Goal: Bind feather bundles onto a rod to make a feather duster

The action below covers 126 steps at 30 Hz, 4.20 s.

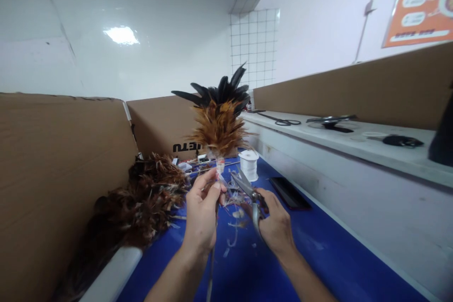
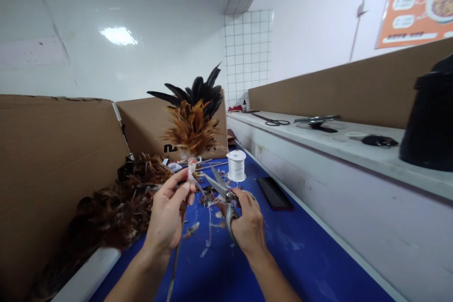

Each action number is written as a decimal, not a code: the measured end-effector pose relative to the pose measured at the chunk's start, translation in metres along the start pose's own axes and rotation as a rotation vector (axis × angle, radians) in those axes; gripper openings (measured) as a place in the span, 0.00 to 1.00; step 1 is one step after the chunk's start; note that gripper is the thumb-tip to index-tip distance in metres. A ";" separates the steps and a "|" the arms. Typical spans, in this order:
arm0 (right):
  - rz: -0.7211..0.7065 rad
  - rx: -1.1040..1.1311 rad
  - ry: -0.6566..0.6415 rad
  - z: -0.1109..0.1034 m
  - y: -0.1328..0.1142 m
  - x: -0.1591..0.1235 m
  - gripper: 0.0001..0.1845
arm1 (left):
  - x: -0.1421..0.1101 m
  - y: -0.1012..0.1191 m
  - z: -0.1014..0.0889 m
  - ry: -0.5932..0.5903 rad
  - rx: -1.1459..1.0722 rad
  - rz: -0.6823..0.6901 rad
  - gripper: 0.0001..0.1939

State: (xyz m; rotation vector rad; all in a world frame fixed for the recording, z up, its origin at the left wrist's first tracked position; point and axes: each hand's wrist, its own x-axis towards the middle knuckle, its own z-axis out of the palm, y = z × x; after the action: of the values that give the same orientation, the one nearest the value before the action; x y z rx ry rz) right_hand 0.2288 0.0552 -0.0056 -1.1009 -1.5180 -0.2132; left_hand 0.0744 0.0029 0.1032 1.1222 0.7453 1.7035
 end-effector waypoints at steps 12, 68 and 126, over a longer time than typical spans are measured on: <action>-0.132 -0.046 0.021 0.001 0.000 -0.003 0.21 | -0.004 0.009 0.002 -0.030 -0.006 -0.070 0.14; -0.266 -0.171 0.138 -0.007 -0.002 0.004 0.20 | -0.001 0.005 -0.003 -0.111 -0.144 -0.288 0.15; -0.357 -0.241 0.213 -0.015 -0.006 0.004 0.19 | -0.013 -0.005 0.012 -0.154 -0.062 -0.361 0.08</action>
State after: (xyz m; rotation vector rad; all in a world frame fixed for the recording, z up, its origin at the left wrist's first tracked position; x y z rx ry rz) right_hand 0.2351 0.0439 0.0048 -0.9493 -1.5120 -0.7527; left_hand 0.0893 -0.0077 0.0995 0.9951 0.7417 1.3138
